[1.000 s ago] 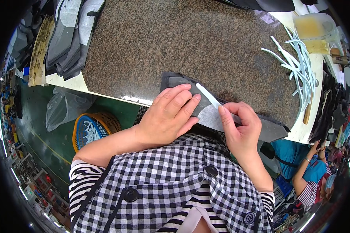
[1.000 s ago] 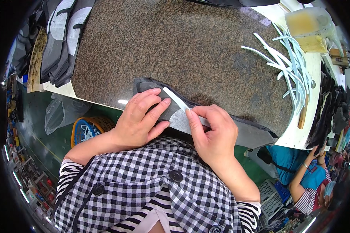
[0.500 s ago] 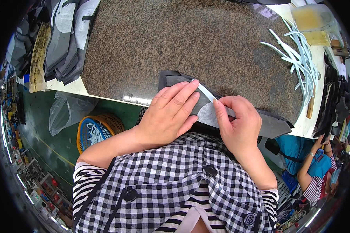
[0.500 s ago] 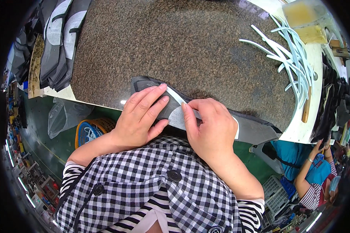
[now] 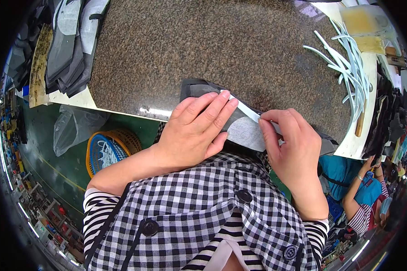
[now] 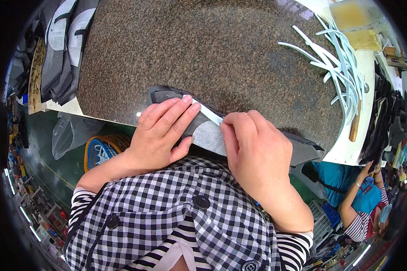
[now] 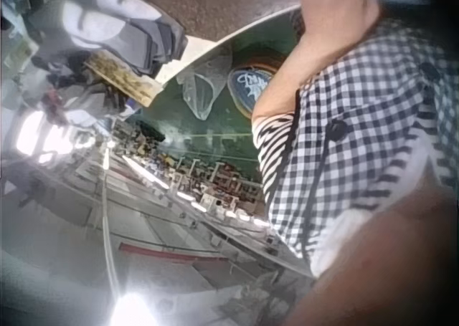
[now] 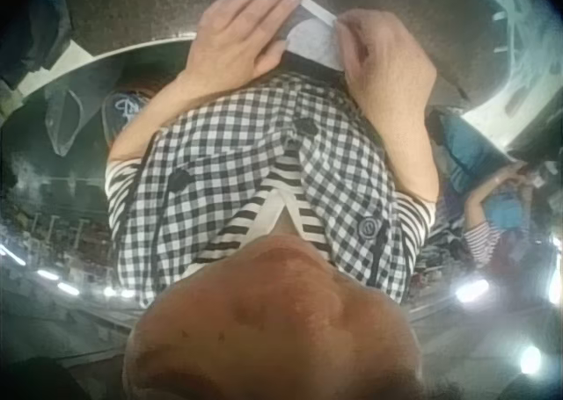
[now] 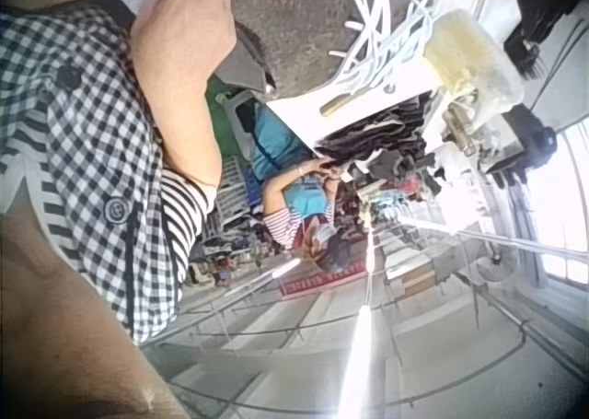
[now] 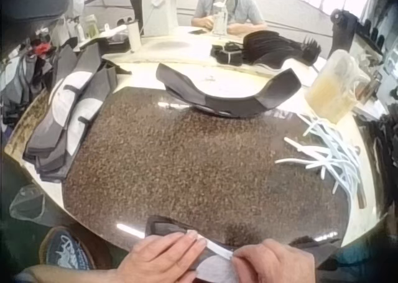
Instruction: Hammering and applying lining strips to shoe upper components on a workbench.
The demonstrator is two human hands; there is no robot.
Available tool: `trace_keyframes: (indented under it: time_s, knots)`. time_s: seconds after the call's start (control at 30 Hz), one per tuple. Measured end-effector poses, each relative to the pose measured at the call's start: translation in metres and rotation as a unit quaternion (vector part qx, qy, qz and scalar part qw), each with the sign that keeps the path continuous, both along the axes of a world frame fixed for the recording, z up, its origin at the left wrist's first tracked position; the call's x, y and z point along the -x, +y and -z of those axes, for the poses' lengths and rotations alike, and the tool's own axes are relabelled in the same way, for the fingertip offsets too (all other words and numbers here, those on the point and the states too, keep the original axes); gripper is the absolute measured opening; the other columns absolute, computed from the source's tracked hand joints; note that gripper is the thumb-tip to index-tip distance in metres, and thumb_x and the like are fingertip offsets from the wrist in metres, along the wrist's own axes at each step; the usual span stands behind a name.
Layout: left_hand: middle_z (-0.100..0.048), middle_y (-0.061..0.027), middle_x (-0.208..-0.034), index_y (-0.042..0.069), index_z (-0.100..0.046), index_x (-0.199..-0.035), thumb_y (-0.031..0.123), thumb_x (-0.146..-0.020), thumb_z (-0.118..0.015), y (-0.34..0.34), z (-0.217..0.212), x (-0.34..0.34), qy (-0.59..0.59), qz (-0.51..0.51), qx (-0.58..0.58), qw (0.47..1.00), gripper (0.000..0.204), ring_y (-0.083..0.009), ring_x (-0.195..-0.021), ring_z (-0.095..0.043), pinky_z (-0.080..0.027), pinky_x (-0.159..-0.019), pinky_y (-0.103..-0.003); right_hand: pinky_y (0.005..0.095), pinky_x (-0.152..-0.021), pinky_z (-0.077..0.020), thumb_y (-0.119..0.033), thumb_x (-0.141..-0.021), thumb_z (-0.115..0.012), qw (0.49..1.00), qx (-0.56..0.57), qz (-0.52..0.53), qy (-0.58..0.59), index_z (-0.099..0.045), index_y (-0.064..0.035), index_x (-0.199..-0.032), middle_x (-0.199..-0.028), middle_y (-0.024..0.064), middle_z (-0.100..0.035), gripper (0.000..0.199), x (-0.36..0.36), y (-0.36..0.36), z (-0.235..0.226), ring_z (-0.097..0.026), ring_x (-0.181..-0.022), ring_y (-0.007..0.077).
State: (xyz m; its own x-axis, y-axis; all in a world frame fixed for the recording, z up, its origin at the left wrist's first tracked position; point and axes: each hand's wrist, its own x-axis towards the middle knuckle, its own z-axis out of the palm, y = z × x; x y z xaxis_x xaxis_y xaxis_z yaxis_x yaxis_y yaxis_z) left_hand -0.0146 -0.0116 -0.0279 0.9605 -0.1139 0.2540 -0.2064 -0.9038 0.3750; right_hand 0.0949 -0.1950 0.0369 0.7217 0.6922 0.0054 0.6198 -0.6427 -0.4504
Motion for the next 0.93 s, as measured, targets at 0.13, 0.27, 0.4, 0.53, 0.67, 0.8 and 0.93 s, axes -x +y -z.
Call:
trace_keyframes:
  time_s: [0.13, 0.27, 0.4, 0.53, 0.67, 0.8, 0.93]
  knots:
    - [-0.049, -0.0087, -0.139, 0.012, -0.056, -0.136, 0.024, -0.076, -0.067, 0.002, -0.003, -0.004, 0.016, 0.007, -0.015, 1.000, 0.062, -0.0231, -0.118, -0.051, -0.044, -0.094, -0.039, 0.0364, -0.055, -0.0491, -0.015, -0.084, -0.069, 1.000, 0.010, 0.002, -0.001, -0.062, -0.0114, -0.089, -0.076, 0.0044, -0.060, 0.009, -0.002, 0.000, 0.004, -0.063, -0.066, 0.0252]
    - [-0.050, -0.0055, -0.135, 0.015, -0.057, -0.135, 0.024, -0.075, -0.067, 0.002, -0.011, -0.009, -0.006, 0.034, -0.077, 0.996, 0.062, -0.0215, -0.115, -0.051, -0.043, -0.093, -0.039, 0.0373, -0.056, -0.0496, -0.018, -0.084, -0.069, 0.999, 0.033, 0.018, -0.024, -0.061, -0.0114, -0.089, -0.076, 0.0047, -0.060, 0.012, -0.001, 0.000, 0.011, -0.064, -0.069, 0.0258]
    - [-0.049, -0.0041, -0.134, 0.017, -0.059, -0.133, 0.022, -0.077, -0.064, -0.009, -0.009, -0.005, -0.050, 0.033, -0.160, 0.985, 0.057, -0.0195, -0.116, -0.050, -0.039, -0.094, -0.035, 0.0385, -0.061, -0.0508, -0.023, -0.084, -0.070, 0.995, 0.070, 0.003, -0.072, -0.058, -0.0109, -0.093, -0.078, 0.0059, -0.062, 0.019, -0.004, -0.001, 0.017, -0.065, -0.072, 0.0282]
    - [-0.055, -0.0131, -0.133, -0.002, -0.057, -0.127, 0.015, -0.084, -0.052, -0.020, -0.002, -0.010, -0.029, 0.157, -0.006, 0.987, 0.046, -0.0264, -0.123, -0.053, -0.044, -0.098, -0.039, 0.0376, -0.063, -0.0509, -0.021, -0.081, -0.073, 0.998, 0.062, 0.014, 0.003, -0.058, -0.0061, -0.096, -0.079, 0.0096, -0.064, 0.026, -0.022, -0.011, 0.005, -0.064, -0.072, 0.0289]
    - [-0.054, -0.0164, -0.133, -0.003, -0.056, -0.127, 0.014, -0.085, -0.051, -0.019, -0.006, -0.011, -0.022, 0.166, -0.006, 0.986, 0.046, -0.0297, -0.122, -0.054, -0.046, -0.099, -0.042, 0.0257, -0.064, -0.0484, -0.005, -0.087, -0.068, 0.943, -0.173, 0.060, 0.279, -0.062, -0.0008, -0.100, -0.079, 0.0049, -0.065, 0.014, -0.040, -0.028, -0.011, -0.062, -0.072, 0.0108]
    - [-0.056, -0.0157, -0.130, -0.002, -0.056, -0.127, 0.011, -0.082, -0.053, -0.020, -0.009, -0.013, -0.004, 0.157, 0.005, 0.988, 0.047, -0.0298, -0.121, -0.054, -0.045, -0.100, -0.040, 0.0271, -0.065, -0.0499, -0.005, -0.085, -0.069, 0.966, -0.087, 0.111, 0.216, -0.064, -0.0014, -0.092, -0.079, 0.0068, -0.066, 0.009, -0.038, -0.056, -0.016, -0.064, -0.072, 0.0143]
    - [-0.057, -0.0136, -0.129, 0.002, -0.057, -0.128, 0.007, -0.079, -0.057, -0.026, -0.011, -0.017, 0.015, 0.128, 0.024, 0.991, 0.049, -0.0285, -0.120, -0.055, -0.045, -0.100, -0.040, 0.0318, -0.066, -0.0529, -0.010, -0.084, -0.072, 0.976, -0.027, 0.156, 0.153, -0.065, -0.0037, -0.090, -0.083, 0.0103, -0.069, 0.011, -0.021, -0.078, 0.001, -0.068, -0.076, 0.0220]
